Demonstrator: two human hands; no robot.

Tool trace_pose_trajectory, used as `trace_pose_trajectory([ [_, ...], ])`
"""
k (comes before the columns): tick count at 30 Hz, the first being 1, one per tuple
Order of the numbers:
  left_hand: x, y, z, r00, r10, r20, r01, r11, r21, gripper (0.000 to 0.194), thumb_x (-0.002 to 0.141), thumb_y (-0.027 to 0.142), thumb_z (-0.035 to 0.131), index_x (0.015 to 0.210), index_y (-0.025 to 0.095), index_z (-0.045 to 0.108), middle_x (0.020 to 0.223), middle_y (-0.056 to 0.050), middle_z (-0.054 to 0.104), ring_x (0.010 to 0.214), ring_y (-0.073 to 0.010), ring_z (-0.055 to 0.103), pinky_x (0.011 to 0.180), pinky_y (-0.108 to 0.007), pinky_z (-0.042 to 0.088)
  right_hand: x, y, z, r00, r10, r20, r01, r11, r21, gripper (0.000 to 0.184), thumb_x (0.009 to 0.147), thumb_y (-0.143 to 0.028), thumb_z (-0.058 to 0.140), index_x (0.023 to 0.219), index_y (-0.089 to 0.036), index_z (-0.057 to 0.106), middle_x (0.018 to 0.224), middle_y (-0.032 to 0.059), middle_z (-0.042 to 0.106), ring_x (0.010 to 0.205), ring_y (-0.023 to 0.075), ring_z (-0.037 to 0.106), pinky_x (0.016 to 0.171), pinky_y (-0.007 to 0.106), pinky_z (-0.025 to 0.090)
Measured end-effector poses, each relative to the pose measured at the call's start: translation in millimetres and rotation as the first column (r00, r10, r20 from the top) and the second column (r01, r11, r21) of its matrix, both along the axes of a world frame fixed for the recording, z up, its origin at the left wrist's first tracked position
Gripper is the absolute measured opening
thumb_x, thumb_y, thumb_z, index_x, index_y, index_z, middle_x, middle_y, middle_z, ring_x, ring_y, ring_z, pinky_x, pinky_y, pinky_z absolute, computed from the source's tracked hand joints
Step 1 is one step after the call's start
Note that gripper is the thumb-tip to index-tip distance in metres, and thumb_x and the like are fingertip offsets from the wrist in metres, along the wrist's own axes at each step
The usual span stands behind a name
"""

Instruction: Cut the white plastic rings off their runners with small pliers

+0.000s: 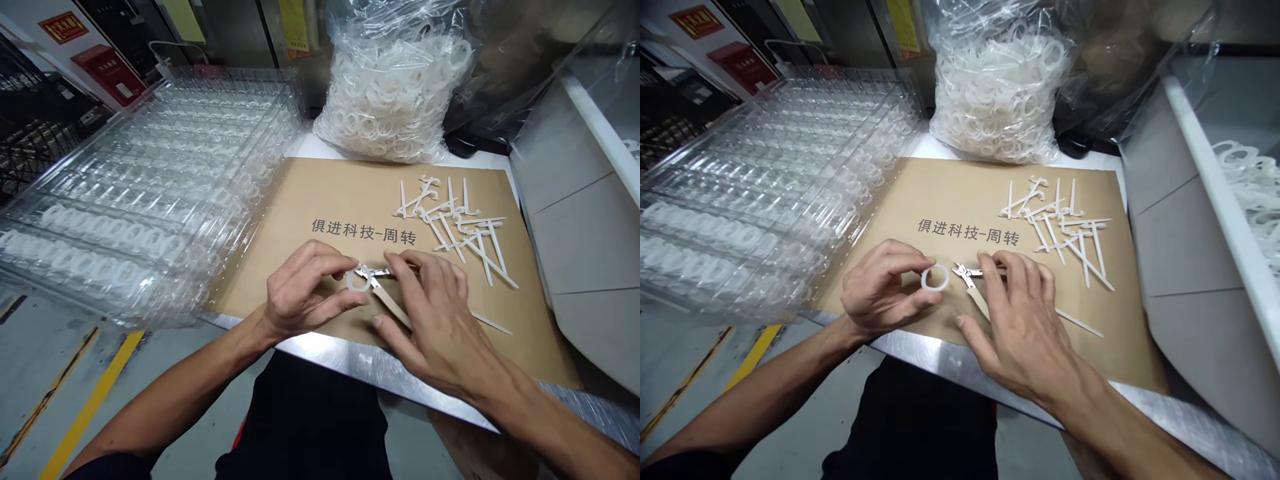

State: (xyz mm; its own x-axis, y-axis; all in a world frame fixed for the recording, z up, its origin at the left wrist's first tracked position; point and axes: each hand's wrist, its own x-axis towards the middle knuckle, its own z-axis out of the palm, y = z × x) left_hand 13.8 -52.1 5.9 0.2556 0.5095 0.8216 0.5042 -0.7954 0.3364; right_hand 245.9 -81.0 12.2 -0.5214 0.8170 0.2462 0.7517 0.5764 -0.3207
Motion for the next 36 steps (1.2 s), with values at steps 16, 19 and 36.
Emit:
trace_pose_trajectory([
  [16, 10, -12, 3.4, 0.983, -0.134, -0.123, 0.132, 0.991, -0.021, 0.032, 0.089, 0.029, 0.083, 0.11, 0.017, 0.062, 0.085, -0.001, 0.072, 0.075, -0.0128, 0.072, 0.068, -0.022, 0.064, -22, -9, 12.1, 0.489, -0.398, -0.776, -0.277, 0.774, -0.57, 0.016, 0.092, -0.025, 0.073, 0.106, -0.019, 0.071, 0.081, 0.0016, 0.07, 0.071, 0.0141, 0.065, 0.063, 0.026, 0.056],
  [19, 12, -11, 8.5, 0.968, -0.24, -0.075, 0.232, 0.967, -0.103, 0.027, 0.094, 0.029, 0.077, 0.111, 0.014, 0.063, 0.089, -0.005, 0.074, 0.079, -0.0144, 0.074, 0.071, -0.024, 0.065, -20, -8, 14.9, 0.414, -0.47, -0.779, -0.286, 0.745, -0.602, 0.018, 0.086, -0.024, 0.079, 0.1, -0.019, 0.068, 0.079, 0.0008, 0.069, 0.069, 0.0132, 0.065, 0.062, 0.024, 0.057],
  [36, 13, -10, 5.0, 0.933, -0.307, 0.189, 0.353, 0.886, -0.302, 0.035, 0.091, 0.041, 0.08, 0.106, 0.013, 0.068, 0.082, -0.004, 0.07, 0.07, -0.0122, 0.068, 0.061, -0.021, 0.059, -16, -5, 16.6, 0.229, -0.652, -0.723, -0.575, 0.508, -0.641, 0.031, 0.078, -0.027, 0.095, 0.095, -0.017, 0.07, 0.077, 0.0015, 0.073, 0.06, 0.0114, 0.069, 0.054, 0.022, 0.058],
])
